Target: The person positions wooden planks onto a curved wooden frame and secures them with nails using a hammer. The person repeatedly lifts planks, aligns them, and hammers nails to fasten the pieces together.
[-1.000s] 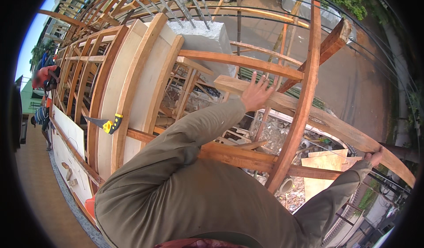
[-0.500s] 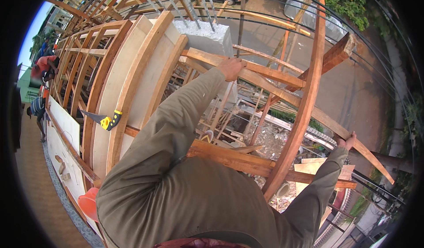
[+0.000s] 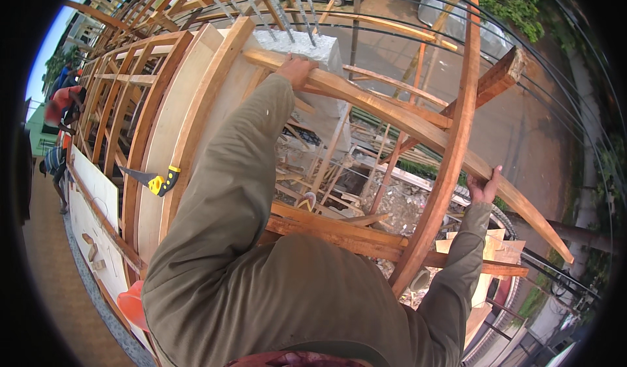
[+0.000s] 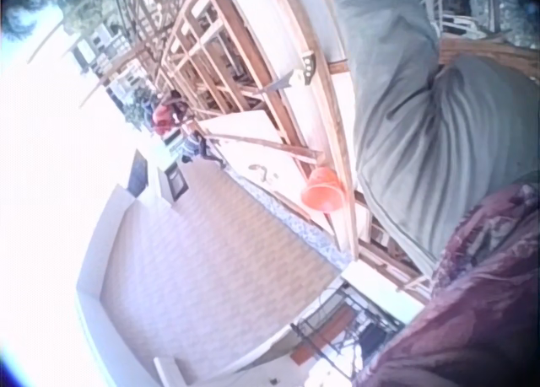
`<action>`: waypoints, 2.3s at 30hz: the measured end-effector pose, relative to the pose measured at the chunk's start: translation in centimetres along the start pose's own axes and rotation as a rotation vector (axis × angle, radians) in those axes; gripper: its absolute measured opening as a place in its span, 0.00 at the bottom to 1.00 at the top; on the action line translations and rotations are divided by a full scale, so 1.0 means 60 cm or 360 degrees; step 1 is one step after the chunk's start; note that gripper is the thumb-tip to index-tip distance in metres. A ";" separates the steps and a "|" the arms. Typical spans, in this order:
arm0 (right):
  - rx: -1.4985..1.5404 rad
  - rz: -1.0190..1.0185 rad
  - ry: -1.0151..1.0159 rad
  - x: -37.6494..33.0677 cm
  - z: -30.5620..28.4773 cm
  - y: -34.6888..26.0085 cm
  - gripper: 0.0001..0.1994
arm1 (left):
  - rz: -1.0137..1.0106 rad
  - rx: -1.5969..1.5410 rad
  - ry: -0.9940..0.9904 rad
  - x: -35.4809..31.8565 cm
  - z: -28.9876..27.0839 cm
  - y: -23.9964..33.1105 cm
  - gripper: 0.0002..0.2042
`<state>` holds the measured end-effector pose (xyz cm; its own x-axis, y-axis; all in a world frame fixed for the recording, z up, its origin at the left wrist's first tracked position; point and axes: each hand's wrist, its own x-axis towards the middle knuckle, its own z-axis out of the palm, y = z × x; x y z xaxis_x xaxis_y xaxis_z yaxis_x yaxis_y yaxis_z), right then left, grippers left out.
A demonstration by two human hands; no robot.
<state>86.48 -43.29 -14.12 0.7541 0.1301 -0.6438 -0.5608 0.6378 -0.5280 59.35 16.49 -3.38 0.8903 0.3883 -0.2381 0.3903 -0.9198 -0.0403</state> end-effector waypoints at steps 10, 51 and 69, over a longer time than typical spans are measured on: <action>-0.0038 -0.0032 0.0107 -0.002 0.063 0.055 0.29 | 0.0004 0.0090 0.0135 -0.005 0.007 -0.044 0.26; -0.0071 -0.0249 0.0102 0.124 0.233 0.043 0.31 | -0.0067 0.0055 0.0051 0.031 -0.010 -0.042 0.34; -0.0175 -0.0392 0.0562 0.085 0.316 0.080 0.59 | 0.0001 -0.0106 0.0206 0.002 0.039 -0.075 0.38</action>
<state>94.08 -25.16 -9.43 0.7171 -0.2952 -0.6313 -0.4266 0.5304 -0.7326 57.17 20.54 -5.50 0.9117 0.3956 -0.1108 0.4005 -0.9160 0.0252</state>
